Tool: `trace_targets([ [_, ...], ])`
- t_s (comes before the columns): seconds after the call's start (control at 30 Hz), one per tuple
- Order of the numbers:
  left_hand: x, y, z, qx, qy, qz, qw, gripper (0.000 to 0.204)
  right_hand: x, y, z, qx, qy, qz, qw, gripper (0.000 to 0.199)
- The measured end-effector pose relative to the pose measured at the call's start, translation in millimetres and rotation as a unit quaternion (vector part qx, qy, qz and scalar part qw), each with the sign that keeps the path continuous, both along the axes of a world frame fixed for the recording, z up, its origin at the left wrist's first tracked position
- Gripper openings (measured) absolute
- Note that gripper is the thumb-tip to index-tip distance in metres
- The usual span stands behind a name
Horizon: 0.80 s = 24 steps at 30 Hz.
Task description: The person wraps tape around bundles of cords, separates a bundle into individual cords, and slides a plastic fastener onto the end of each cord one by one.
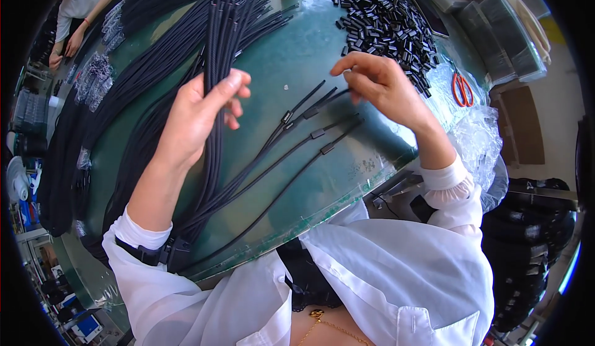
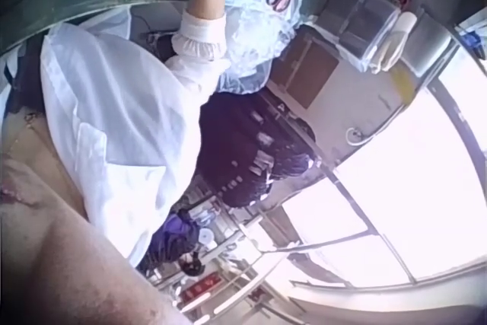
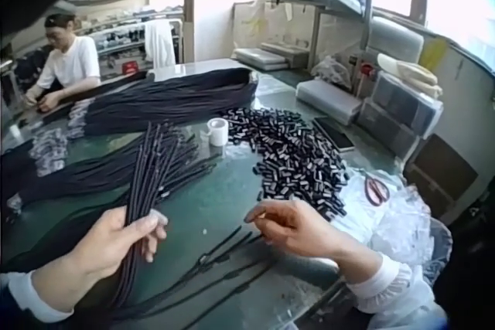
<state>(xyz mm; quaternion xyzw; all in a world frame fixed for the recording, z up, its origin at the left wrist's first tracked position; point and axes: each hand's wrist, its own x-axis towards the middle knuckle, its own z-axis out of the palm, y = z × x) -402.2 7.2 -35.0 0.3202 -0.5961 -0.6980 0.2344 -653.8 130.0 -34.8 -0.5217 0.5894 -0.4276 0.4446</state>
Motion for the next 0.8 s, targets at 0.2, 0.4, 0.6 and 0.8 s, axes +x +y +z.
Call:
trace_targets([
  [0.2,-10.7,6.0,7.7,0.005,0.014,-0.009,1.000,0.023,-36.4,-24.0,-14.0,-0.135,0.561,-0.129,0.807,0.011],
  [0.4,-17.1,5.2,5.5,0.012,-0.050,-0.008,0.999,0.025,-28.6,-39.1,-19.6,-0.159,0.587,-0.087,0.789,0.015],
  [0.6,-14.9,3.4,2.8,0.011,-0.029,0.015,0.999,0.020,-5.0,-31.2,-4.1,-0.077,-0.102,-0.075,0.989,0.018],
  [0.8,-13.1,4.5,7.0,0.020,-0.016,-0.006,1.000,0.021,2.0,-21.9,4.0,-0.111,-0.118,-0.065,0.985,0.020],
])
